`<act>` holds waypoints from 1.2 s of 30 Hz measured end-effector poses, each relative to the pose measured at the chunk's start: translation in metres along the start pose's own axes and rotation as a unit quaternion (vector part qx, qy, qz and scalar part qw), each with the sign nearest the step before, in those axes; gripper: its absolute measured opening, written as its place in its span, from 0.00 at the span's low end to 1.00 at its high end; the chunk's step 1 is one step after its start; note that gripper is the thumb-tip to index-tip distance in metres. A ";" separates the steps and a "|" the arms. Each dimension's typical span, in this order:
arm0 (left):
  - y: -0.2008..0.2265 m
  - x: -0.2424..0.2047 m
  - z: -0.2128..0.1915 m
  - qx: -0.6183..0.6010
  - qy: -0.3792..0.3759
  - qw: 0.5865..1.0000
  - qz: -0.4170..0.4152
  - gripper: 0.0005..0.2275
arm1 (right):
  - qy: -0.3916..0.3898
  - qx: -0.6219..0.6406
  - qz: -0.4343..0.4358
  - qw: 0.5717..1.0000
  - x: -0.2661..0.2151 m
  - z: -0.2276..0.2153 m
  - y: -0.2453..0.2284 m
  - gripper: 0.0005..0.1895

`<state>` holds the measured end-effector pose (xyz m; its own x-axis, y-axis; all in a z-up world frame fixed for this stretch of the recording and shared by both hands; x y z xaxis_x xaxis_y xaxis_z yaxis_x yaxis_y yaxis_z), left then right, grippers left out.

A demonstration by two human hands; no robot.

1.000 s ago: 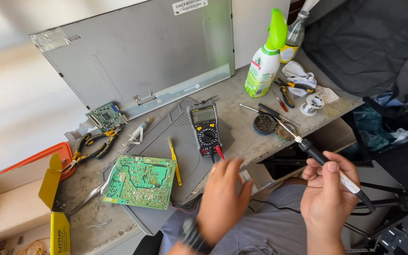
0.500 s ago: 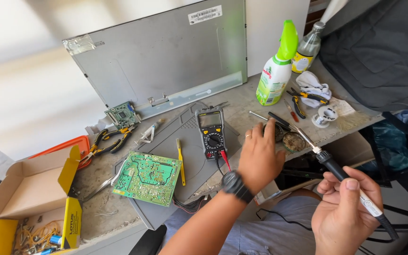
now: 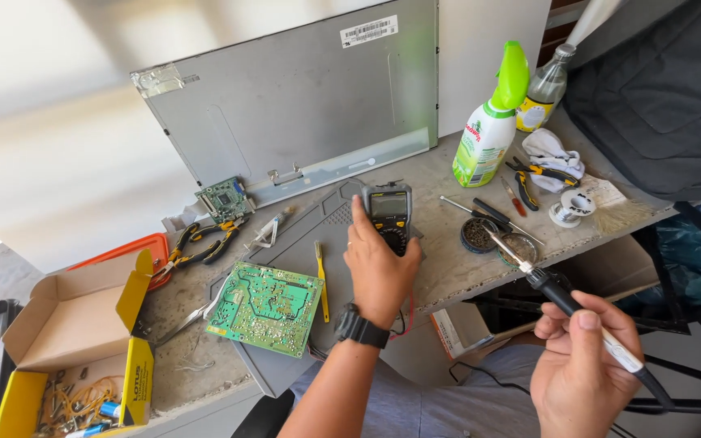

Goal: The person sits cross-legged at a workbench and uses a soldering iron to apply solder to a green circuit board. They repeatedly dip the soldering iron tip into a small container of solder and then touch it to various points on the board while holding a thin wire with the other hand.

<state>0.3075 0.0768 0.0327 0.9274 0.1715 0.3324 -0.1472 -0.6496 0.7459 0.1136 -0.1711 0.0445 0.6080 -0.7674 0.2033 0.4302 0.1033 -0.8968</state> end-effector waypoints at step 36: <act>0.053 -0.109 0.011 -0.128 -0.369 0.919 0.043 0.31 | 0.005 -0.010 -0.002 1.000 0.009 -0.006 0.017 0.14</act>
<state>0.2026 0.0158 0.0297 0.8753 -0.4834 -0.0153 -0.2192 -0.4247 0.8784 0.1225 -0.1802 0.0286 0.5992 -0.7744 0.2029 0.4196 0.0880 -0.9034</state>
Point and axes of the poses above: each hand's wrist, its own x-axis towards the middle knuckle, its own z-axis out of the palm, y = z × x, the point moved 7 cm from there along x, towards the middle knuckle, and after that the axes turned 2 degrees about -y, right-handed, at the moved point
